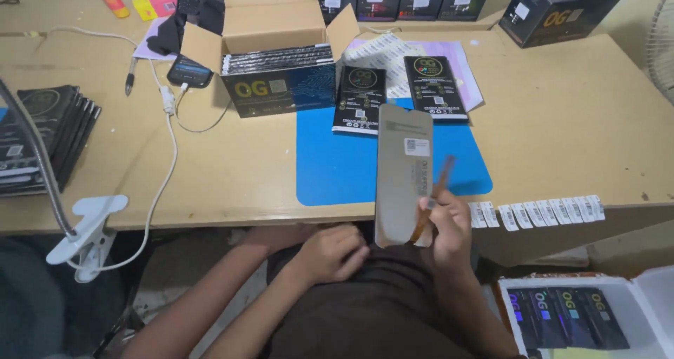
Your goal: The person removes replacement mobile screens from boxes, peels off the protective plastic films from both sides, and places them on the table.
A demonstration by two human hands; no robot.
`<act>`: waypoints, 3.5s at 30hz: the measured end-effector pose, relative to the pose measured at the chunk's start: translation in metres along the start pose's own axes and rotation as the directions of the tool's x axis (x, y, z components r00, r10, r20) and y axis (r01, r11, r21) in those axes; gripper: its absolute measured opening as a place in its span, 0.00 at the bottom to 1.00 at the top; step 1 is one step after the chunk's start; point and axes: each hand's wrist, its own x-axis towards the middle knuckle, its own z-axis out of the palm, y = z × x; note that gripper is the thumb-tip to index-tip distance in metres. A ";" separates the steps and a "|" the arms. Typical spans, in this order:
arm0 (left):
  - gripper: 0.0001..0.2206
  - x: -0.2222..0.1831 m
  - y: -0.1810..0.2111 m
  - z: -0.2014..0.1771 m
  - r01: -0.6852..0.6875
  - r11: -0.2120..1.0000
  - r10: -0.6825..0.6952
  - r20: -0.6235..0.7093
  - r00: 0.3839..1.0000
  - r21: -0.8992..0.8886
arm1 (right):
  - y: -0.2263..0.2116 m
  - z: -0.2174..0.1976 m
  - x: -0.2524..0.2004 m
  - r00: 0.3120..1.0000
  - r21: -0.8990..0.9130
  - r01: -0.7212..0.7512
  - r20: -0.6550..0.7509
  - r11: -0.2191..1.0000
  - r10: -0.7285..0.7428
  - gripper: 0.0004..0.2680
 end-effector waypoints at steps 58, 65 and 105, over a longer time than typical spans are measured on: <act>0.38 0.028 0.003 -0.064 0.828 0.397 -0.849 0.502 0.166 0.397 | 0.036 0.021 -0.003 0.935 0.155 -0.317 0.218 0.936 0.281 0.12; 0.32 -0.046 0.021 -0.062 0.809 0.516 -0.818 0.443 0.368 0.281 | 0.038 0.021 -0.006 0.936 0.135 -0.306 0.226 0.942 0.271 0.15; 0.12 -0.016 0.004 -0.029 -0.184 0.694 0.463 -0.236 0.854 0.696 | 0.049 0.026 -0.010 0.914 -0.087 0.091 0.402 0.992 -0.048 0.17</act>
